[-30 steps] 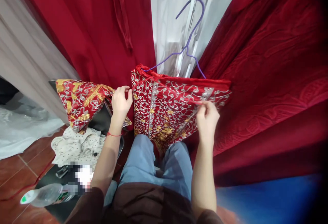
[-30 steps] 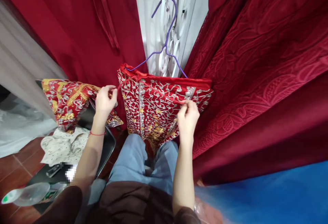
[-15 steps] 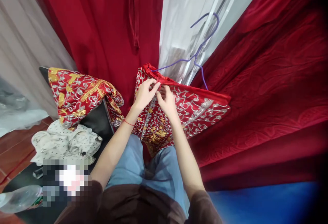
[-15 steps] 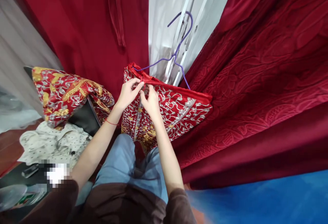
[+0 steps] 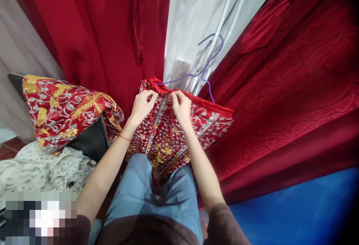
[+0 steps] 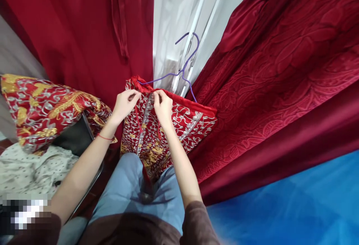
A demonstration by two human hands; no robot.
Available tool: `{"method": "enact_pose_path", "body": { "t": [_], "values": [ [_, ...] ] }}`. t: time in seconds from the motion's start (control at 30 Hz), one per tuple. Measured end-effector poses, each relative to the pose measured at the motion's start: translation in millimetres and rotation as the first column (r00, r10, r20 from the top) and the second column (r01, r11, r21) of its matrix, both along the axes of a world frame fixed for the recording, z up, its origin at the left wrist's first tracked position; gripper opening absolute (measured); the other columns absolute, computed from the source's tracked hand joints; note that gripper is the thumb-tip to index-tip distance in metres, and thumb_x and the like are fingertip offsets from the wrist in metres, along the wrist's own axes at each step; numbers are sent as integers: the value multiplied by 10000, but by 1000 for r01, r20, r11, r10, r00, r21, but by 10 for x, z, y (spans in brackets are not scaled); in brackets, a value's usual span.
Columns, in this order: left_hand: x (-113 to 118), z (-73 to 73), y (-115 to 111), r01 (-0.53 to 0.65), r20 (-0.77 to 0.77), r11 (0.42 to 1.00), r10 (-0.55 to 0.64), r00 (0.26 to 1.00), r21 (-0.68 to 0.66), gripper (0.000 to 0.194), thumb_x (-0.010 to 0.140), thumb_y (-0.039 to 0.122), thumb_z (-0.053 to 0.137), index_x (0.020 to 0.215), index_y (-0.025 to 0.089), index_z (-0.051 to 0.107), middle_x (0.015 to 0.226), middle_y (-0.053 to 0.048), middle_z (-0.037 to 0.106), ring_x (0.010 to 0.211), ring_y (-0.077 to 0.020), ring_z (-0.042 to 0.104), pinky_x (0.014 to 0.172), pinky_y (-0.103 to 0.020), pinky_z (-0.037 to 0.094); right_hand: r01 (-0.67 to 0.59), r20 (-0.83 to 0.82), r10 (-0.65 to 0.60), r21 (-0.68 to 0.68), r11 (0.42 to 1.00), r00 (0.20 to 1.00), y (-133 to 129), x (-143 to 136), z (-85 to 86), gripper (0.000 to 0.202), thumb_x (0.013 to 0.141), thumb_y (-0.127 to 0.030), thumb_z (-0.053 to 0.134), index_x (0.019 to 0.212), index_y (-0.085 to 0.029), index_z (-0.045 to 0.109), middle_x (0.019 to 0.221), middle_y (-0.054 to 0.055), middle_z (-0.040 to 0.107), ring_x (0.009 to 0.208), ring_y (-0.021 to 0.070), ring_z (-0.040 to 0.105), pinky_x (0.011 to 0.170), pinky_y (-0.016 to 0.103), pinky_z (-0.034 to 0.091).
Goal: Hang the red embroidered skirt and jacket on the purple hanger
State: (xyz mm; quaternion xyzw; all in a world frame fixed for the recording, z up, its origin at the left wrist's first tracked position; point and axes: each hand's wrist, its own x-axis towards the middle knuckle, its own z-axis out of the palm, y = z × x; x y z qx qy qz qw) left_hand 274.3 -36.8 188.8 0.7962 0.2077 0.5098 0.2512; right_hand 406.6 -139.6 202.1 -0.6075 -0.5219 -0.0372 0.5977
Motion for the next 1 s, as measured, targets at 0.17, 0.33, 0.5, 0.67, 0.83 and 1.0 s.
{"method": "enact_pose_path", "body": {
  "t": [0.17, 0.33, 0.5, 0.67, 0.83, 1.0],
  "values": [
    [67, -4, 68, 73, 50, 995, -69, 996, -71, 255, 935, 333, 546, 759, 173, 637, 762, -35, 673, 699, -147, 599, 749, -276, 476, 73, 69, -71, -14, 997, 995, -79, 63, 20, 248, 981, -324, 447, 847, -191, 609, 804, 38, 681, 717, 156, 607, 747, 276, 471],
    [-84, -60, 57, 441, 160, 824, -411, 897, -355, 306, 924, 462, 564, 884, 173, 656, 658, -1, 623, 539, -103, 551, 551, -222, 443, 19, 56, -12, -135, 991, 998, -183, 35, -13, 298, 988, -336, 450, 822, -171, 636, 754, 22, 669, 628, 130, 545, 671, 254, 417],
    [-323, 19, -33, 337, 125, 901, -314, 941, -273, 230, 864, 293, 542, 839, 205, 753, 558, 15, 574, 486, -99, 425, 503, -231, 329, 224, 160, -190, -237, 945, 969, -227, 54, -63, 233, 957, -257, 514, 894, -158, 714, 742, 54, 683, 631, 163, 561, 684, 298, 402],
    [-326, 84, -171, -314, -104, 949, 311, 945, -18, 163, 778, 313, 660, 721, 234, 791, 492, 0, 563, 515, -148, 467, 554, -281, 286, -204, 10, 233, -445, 872, 972, -364, 155, 50, 276, 814, -277, 735, 1060, -152, 741, 560, -54, 564, 519, 104, 478, 554, 238, 373],
    [-110, 174, -234, -332, 173, 931, 355, 919, -149, 278, 805, 449, 707, 680, 203, 730, 513, 39, 492, 513, -99, 398, 548, -260, 274, -592, -274, 533, -226, 774, 801, -509, 189, 161, 476, 906, -546, 596, 1204, -194, 711, 607, -60, 559, 419, 45, 347, 412, 203, 232],
    [-5, 224, -326, 67, 398, 985, 1, 918, -157, 321, 791, 461, 735, 646, 190, 644, 577, 40, 499, 580, -100, 430, 579, -244, 358, -486, -282, 457, -39, 873, 844, -544, 191, 184, 571, 908, -637, 546, 1226, -188, 699, 658, -35, 610, 395, 36, 351, 396, 212, 223]
  ]
}}
